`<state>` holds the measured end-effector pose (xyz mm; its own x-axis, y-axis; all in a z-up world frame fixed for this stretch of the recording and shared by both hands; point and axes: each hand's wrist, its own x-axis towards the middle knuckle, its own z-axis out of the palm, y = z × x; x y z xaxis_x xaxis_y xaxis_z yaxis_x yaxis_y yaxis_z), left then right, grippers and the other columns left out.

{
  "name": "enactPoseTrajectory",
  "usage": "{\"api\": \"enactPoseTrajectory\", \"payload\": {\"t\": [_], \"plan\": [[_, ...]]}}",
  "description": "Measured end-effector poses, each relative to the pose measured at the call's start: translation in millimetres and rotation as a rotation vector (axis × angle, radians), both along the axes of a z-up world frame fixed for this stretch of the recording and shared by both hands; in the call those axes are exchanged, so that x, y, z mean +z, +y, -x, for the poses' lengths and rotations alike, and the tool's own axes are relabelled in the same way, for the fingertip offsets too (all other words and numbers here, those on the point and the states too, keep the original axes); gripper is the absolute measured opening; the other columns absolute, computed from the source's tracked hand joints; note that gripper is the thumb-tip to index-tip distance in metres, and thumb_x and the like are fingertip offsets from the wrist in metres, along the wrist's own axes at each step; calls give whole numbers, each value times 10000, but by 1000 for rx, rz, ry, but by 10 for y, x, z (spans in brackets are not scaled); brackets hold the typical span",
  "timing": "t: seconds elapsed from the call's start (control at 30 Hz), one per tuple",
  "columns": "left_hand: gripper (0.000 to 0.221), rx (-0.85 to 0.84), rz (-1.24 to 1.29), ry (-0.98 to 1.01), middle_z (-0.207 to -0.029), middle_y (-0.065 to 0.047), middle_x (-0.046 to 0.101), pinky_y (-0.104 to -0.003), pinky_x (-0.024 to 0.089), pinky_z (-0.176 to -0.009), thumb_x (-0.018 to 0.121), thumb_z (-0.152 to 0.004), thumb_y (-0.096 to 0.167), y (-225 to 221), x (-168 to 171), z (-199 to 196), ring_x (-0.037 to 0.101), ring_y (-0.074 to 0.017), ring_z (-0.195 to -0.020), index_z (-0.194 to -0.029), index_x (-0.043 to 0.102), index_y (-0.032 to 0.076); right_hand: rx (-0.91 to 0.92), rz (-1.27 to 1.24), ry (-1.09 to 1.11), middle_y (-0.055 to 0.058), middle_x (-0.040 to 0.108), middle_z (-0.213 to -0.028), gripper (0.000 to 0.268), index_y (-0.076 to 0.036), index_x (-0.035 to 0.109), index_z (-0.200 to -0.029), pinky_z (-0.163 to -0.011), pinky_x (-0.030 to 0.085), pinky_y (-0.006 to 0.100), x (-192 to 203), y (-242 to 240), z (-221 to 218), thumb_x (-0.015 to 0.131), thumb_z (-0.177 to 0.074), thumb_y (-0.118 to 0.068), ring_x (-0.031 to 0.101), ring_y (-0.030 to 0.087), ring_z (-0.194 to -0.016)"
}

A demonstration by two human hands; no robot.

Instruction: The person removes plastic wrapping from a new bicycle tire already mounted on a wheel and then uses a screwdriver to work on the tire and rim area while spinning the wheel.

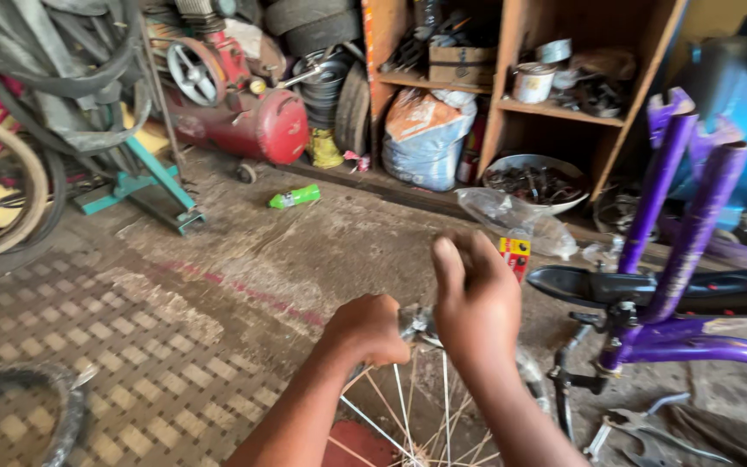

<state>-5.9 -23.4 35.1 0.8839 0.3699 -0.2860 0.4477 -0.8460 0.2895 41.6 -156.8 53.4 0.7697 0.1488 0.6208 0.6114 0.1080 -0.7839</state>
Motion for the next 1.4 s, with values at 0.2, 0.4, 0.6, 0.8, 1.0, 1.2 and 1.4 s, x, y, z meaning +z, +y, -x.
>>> {"api": "enactPoseTrajectory", "payload": {"t": [0.2, 0.4, 0.6, 0.8, 1.0, 1.2, 1.4], "plan": [[405, -2, -41, -40, -1037, -197, 741, -434, 603, -887, 802, -699, 250, -11, 42, 37, 744, -325, -986, -1020, 708, 21, -26, 459, 223, 146, 707, -783, 415, -8, 708, -1057, -658, 524, 389, 553, 374, -466, 620, -974, -405, 658, 238, -655], [525, -19, -18, 45, -1050, -192, 742, -446, 584, -900, 854, -697, 353, -62, 45, 156, 739, -328, -966, -1064, 698, 11, 73, 331, 740, 104, 523, -646, 478, 51, 681, -999, -447, 442, 424, 543, 548, -901, 633, -1001, -424, 504, 247, -480], [500, 62, 45, 129, -949, -175, 750, -401, 620, -791, 862, -721, 306, 271, -46, 289, 749, -272, -845, -1036, 647, -18, 110, 356, 504, 93, 602, -670, 462, -17, 726, -998, -486, 464, 378, 87, 513, -696, 674, -972, -475, 531, 215, -500], [370, 44, 20, 176, -946, -169, 782, -393, 588, -798, 870, -738, 270, 524, -165, 222, 751, -261, -839, -960, 721, 14, 181, 952, -24, 98, 793, -879, 289, -84, 755, -1018, -678, 655, 318, -26, 86, -192, 772, -858, -324, 769, 172, -668], [445, 103, -24, 84, -1049, -144, 745, -411, 573, -872, 927, -708, 252, 573, -252, 238, 720, -270, -935, -1057, 721, 69, 327, 1466, 113, 97, 791, -952, 416, -246, 656, -1318, -689, 663, 331, 43, -261, 171, 661, -910, -163, 785, 209, -725], [399, 32, 21, 75, -997, -136, 802, -394, 599, -805, 863, -684, 276, 297, -52, 214, 771, -259, -887, -1001, 757, 57, 116, 480, -97, 82, 787, -810, 310, -70, 612, -1043, -540, 596, 332, -84, -312, 302, 786, -838, -224, 778, 159, -648], [536, 31, 55, -9, -979, -156, 775, -365, 573, -806, 881, -635, 407, -115, 301, 500, 747, -271, -894, -1003, 757, 37, 377, -169, 240, 17, 552, -678, 155, -60, 548, -1053, -528, 493, 297, -382, -205, 510, 573, -1066, -213, 532, 120, -593]]}}
